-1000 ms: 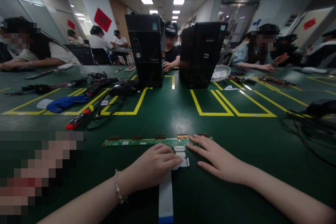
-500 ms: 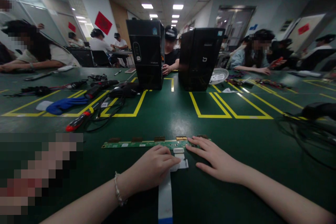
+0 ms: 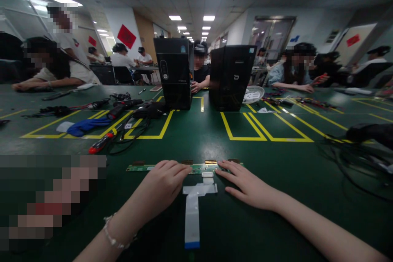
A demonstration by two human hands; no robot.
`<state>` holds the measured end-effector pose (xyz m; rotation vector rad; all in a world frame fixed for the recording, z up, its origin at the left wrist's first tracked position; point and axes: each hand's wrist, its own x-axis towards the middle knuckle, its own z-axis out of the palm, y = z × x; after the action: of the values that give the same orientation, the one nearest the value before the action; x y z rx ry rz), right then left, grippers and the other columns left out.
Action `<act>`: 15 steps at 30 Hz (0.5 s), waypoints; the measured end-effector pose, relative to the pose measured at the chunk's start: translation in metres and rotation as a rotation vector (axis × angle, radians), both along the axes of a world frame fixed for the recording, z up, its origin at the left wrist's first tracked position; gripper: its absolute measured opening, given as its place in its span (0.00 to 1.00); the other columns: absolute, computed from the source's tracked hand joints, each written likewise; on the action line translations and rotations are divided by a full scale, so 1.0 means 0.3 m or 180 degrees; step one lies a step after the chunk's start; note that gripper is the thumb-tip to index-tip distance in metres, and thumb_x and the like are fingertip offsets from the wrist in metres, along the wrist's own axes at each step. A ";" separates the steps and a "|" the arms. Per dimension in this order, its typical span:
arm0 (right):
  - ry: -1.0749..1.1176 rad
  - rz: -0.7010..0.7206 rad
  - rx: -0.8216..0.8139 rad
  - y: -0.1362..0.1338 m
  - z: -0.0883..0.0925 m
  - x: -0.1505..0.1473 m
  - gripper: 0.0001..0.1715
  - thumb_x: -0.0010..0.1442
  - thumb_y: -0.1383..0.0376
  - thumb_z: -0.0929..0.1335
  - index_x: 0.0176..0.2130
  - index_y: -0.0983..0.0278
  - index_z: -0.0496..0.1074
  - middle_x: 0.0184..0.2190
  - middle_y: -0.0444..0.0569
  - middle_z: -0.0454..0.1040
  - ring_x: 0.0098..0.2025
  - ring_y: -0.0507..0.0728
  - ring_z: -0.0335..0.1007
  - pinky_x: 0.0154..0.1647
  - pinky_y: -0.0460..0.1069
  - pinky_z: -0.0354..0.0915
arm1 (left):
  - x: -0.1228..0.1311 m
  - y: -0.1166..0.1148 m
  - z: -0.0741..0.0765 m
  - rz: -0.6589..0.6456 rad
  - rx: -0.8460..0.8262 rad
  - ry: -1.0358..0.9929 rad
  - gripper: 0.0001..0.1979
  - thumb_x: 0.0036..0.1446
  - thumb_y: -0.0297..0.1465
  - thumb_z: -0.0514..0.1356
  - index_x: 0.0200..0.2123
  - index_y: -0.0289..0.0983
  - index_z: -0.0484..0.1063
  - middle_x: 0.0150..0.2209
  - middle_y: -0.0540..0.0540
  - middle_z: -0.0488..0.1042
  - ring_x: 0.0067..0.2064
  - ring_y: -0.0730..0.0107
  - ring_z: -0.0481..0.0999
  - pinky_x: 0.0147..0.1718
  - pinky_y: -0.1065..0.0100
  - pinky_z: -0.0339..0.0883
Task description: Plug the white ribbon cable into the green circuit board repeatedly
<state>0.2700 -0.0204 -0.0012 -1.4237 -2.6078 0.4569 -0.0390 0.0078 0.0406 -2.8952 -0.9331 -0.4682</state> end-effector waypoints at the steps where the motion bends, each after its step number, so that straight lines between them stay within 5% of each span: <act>1: -0.0017 -0.0010 -0.0002 0.000 0.001 0.000 0.33 0.69 0.49 0.58 0.68 0.53 0.52 0.70 0.49 0.47 0.71 0.63 0.40 0.69 0.66 0.45 | -0.025 -0.022 0.004 0.0152 -0.0066 -0.0015 0.20 0.61 0.21 0.51 0.53 0.37 0.71 0.49 0.42 0.77 0.48 0.59 0.76 0.48 0.53 0.70; 4: -0.0060 -0.0019 0.0007 -0.001 0.004 -0.001 0.33 0.69 0.48 0.57 0.68 0.53 0.52 0.70 0.49 0.47 0.71 0.63 0.40 0.68 0.66 0.45 | -0.105 -0.090 -0.025 0.0479 -0.0090 -0.0242 0.19 0.63 0.26 0.51 0.55 0.39 0.70 0.49 0.43 0.78 0.49 0.59 0.77 0.47 0.56 0.72; 8: -0.0088 -0.0021 0.0040 -0.002 0.007 -0.007 0.32 0.69 0.49 0.57 0.68 0.54 0.53 0.70 0.50 0.48 0.71 0.63 0.41 0.68 0.65 0.46 | -0.181 -0.149 -0.128 0.0911 0.0055 -0.0684 0.17 0.66 0.32 0.51 0.55 0.41 0.71 0.49 0.45 0.78 0.47 0.61 0.79 0.45 0.60 0.75; 15: -0.0015 0.0013 0.0177 -0.002 0.003 -0.011 0.30 0.69 0.53 0.59 0.67 0.56 0.55 0.70 0.51 0.48 0.71 0.63 0.39 0.68 0.66 0.46 | -0.205 -0.145 -0.272 0.1281 0.0354 -0.0757 0.18 0.66 0.35 0.50 0.53 0.39 0.73 0.51 0.41 0.77 0.49 0.58 0.78 0.46 0.55 0.75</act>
<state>0.2667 -0.0210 -0.0002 -1.4040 -2.6063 0.3790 -0.1005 -0.0357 -0.0410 -2.4958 -1.4294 -0.8051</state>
